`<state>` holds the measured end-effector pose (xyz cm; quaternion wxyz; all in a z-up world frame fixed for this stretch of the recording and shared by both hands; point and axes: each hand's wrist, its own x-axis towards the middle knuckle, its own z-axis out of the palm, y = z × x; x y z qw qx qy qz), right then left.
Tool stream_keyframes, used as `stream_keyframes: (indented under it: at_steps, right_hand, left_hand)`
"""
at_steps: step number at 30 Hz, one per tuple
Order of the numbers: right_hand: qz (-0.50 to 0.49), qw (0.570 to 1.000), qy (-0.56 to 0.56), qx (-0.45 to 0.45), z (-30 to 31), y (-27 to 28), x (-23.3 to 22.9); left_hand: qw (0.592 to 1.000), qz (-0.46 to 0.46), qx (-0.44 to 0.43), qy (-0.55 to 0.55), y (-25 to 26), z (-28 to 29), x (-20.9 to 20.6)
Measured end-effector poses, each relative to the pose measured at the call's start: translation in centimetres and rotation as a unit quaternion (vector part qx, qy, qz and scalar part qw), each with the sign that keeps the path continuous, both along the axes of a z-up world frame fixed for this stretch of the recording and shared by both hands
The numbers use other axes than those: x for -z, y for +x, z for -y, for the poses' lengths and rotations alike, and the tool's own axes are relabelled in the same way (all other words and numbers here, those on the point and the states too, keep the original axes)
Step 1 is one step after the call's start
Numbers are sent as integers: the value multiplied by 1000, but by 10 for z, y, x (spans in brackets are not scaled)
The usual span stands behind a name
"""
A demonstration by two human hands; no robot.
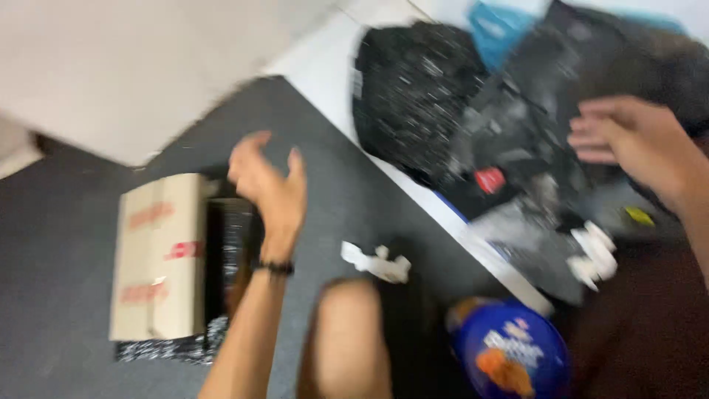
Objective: Folding a cardboard box and a plastic bag to organize items in a room.
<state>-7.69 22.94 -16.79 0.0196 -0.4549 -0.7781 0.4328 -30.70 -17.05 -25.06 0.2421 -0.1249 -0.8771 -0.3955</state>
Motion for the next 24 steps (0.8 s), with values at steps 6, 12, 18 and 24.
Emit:
stream_keyframes:
  at_steps: [6,12,18,24]
  right_hand:
    - [-132,965,174,-146,-54,19,-2]
    - [-110,906,337,-230,-78,13,-24]
    - [-218,921,258,-194,-95,15,-26]
    - [-297,917,209,-165,-90,14,-13]
  left_hand:
    - [933,18,358,12,32,-189,23]
    - [894,210,371,-141,103,-277,110]
    - [958,137,207,-143,101,-293,174]
    - [947,92,294,-88,94,-284,138]
